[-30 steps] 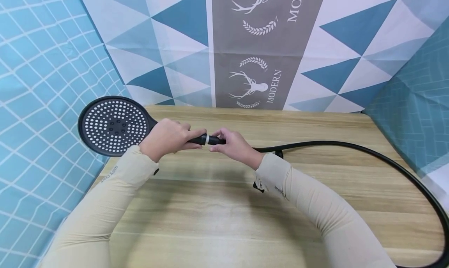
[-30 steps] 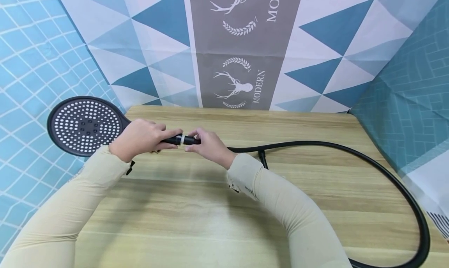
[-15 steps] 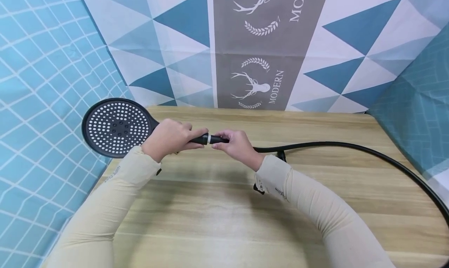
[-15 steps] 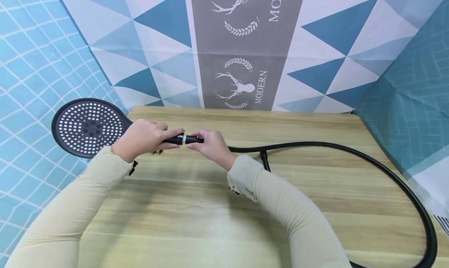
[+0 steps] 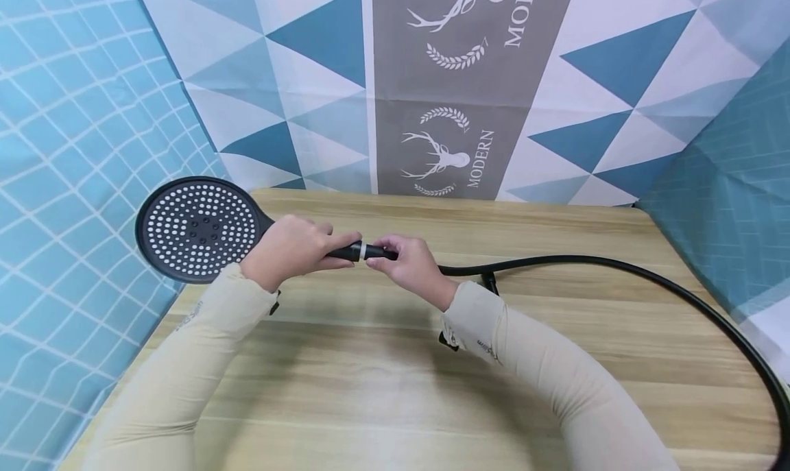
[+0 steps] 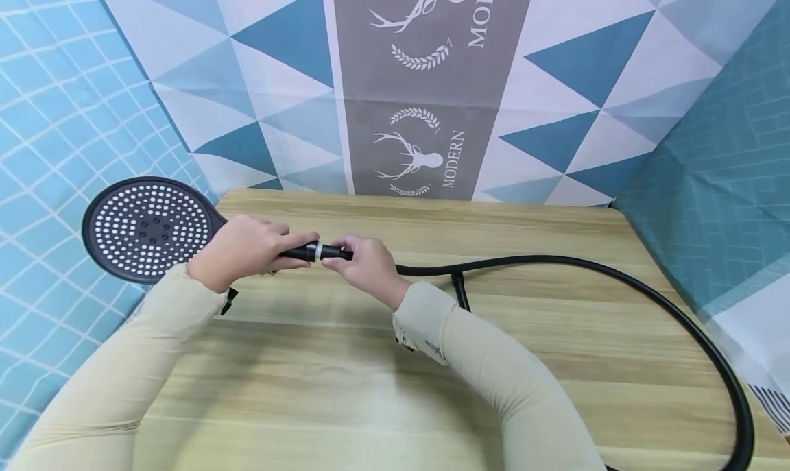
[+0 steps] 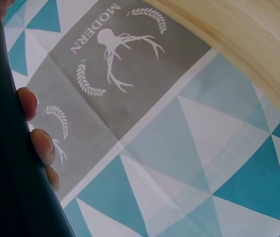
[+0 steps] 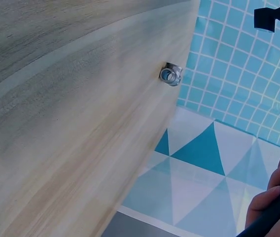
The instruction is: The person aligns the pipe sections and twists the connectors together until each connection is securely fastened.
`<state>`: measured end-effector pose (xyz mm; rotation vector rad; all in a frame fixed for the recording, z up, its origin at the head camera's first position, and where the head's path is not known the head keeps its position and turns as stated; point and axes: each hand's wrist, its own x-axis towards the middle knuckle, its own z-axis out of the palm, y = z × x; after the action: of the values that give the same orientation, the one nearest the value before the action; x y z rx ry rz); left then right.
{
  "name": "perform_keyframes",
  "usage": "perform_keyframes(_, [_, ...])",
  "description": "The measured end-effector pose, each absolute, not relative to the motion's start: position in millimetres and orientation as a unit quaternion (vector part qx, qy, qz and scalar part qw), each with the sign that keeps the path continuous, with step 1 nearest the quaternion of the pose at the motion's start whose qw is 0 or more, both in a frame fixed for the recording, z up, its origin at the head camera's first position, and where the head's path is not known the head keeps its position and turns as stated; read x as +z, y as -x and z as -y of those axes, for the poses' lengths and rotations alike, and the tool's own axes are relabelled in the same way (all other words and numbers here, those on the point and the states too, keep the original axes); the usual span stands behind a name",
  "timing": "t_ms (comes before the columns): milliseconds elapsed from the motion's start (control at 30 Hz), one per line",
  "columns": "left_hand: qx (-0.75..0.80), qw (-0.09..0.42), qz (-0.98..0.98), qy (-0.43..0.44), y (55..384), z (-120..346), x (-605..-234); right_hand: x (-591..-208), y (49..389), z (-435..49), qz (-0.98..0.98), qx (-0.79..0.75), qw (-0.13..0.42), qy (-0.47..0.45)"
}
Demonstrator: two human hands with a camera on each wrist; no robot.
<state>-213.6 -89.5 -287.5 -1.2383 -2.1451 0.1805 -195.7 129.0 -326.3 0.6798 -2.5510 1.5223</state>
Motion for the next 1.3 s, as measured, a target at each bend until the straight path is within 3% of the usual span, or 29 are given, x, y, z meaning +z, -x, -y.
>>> perform_keyframes(367, [0.076,0.334,0.816,0.465,206.3,89.1,-285.4,-331.3,195.7,-130.9,0.82,0.502,0.083,-0.262])
perform_keyframes(1100, [0.071,0.344,0.807,0.475,211.2,95.5,-291.3,-334.7,193.8,-124.1,0.803,0.532,0.073,-0.258])
perform_keyframes(1300, [0.063,0.342,0.808,0.476,211.4,96.0,-294.4,-332.6,192.2,-121.8,0.809,0.542,0.043,-0.225])
